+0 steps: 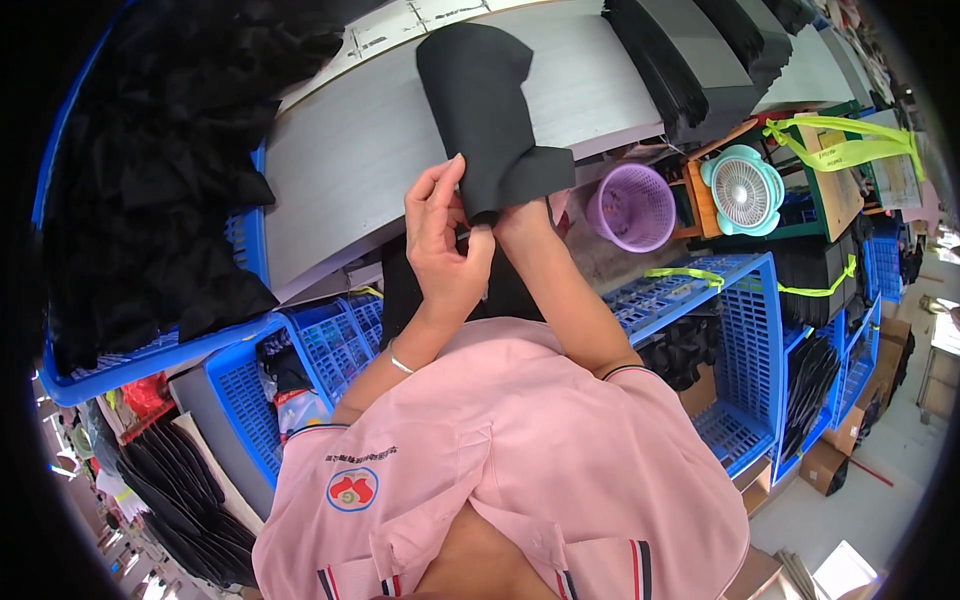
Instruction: Folding and stacking black fabric components at a workshop workstation.
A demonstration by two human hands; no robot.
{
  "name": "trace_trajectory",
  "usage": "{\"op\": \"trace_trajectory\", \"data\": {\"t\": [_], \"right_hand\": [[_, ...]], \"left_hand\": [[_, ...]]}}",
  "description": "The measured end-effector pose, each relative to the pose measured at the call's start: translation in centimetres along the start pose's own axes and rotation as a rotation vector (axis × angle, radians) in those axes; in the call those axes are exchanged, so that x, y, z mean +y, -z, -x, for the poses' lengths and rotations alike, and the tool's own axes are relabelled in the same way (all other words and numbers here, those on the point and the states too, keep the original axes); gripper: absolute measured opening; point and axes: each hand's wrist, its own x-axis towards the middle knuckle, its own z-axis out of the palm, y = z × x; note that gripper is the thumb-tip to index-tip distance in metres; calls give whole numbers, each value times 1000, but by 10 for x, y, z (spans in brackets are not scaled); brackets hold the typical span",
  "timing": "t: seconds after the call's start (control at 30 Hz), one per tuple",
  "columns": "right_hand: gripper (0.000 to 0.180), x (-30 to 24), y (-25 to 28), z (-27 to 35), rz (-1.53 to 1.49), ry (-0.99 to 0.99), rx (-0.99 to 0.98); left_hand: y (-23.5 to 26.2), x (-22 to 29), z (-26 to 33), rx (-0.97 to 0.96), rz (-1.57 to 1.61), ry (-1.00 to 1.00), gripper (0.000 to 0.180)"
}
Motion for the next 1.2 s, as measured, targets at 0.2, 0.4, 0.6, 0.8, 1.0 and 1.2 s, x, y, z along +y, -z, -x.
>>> {"op": "trace_trajectory", "data": {"t": [0.2, 0.4, 0.6, 0.8, 1.0, 1.2], "right_hand": [[34, 15, -4, -16, -279, 234, 94], [29, -5, 9, -10, 961, 155, -481], [16, 39, 17, -15, 2099, 1059, -12], [19, 33, -13, 1, 2228, 716, -109], [33, 48, 14, -14, 2193, 771, -176], [31, 44, 8, -23, 1973, 1439, -126]], "left_hand": [[16, -25, 4, -6, 55, 127, 55], [42, -74, 17, 167, 375, 612, 39], [13, -84, 43, 140, 689, 788, 32], [3, -88, 46, 61, 725, 982, 9], [-7, -90, 44, 28, 828, 1036, 11], [-7, -108, 32, -72, 906, 1038, 25]]}}
